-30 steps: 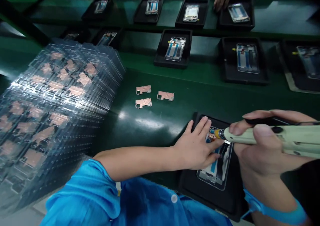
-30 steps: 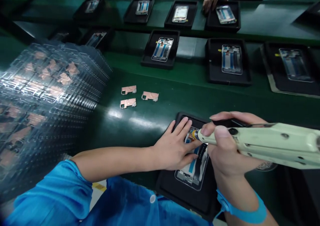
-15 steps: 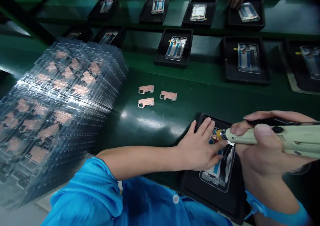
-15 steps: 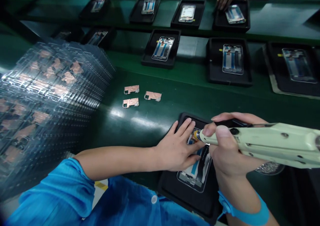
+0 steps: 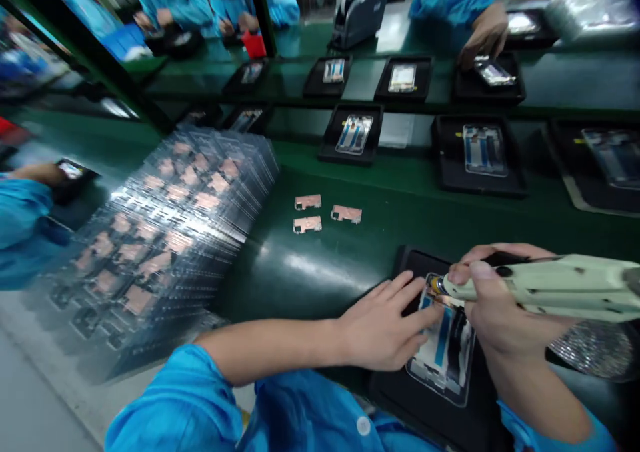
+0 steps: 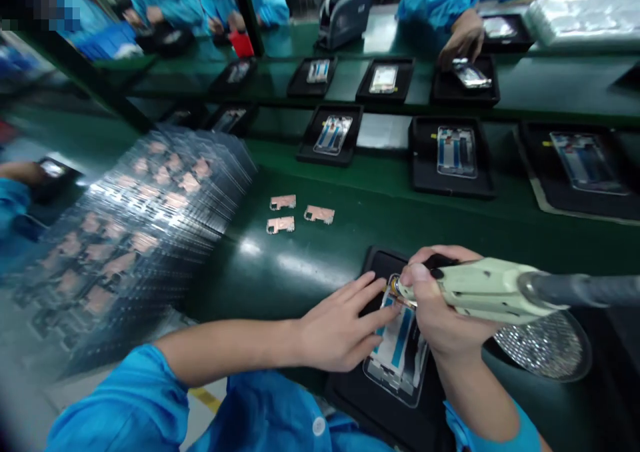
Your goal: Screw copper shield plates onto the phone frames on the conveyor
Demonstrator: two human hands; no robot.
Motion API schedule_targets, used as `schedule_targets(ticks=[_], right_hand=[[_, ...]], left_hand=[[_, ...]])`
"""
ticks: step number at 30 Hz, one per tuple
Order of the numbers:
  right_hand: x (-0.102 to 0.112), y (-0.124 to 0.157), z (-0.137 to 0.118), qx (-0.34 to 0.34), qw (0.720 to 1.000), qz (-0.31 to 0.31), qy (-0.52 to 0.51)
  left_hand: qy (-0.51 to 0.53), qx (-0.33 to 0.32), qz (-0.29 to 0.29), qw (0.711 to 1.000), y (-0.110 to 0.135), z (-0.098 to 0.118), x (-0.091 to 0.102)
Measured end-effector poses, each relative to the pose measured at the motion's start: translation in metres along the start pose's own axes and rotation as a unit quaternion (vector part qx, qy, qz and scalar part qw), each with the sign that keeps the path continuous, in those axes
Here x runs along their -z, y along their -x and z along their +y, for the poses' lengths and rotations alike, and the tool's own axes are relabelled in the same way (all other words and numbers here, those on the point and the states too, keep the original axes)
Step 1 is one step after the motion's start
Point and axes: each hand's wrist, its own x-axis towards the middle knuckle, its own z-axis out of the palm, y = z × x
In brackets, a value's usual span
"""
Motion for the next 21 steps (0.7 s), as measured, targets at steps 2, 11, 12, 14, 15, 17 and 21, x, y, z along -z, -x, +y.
schedule_targets(ticks=[2,11,12,14,15,17,21], right_hand=[[0.002,0.003,0.001,-0.012,1.000,-0.010,0.025],[-0.002,0.006,-0.004,-0.041,0.996,-0.024,0.079],[-0.002,0.006,-0.004,-0.037,0.996,-0.025,0.083],[-0.001,0.007,-0.003,-0.050,0.996,-0.025,0.073],[-0.001,0.007,-0.003,-0.061,0.995,-0.025,0.072],[-0.003,0.007,-0.003,-0.079,0.993,-0.017,0.081],[-0.008,0.003,-0.008,-0.088,0.993,0.019,0.079]], left_hand=[[-0.010,0.067,0.002,0.998,0.013,0.003,0.005],[-0.051,0.255,-0.073,0.963,0.007,0.012,-0.001],[-0.052,0.255,-0.072,0.963,0.007,0.012,-0.001],[-0.049,0.259,-0.071,0.962,0.007,0.012,-0.001],[-0.046,0.263,-0.071,0.961,0.007,0.012,-0.002],[-0.038,0.270,-0.074,0.959,0.007,0.012,-0.003],[-0.029,0.282,-0.085,0.955,0.006,0.012,-0.004]])
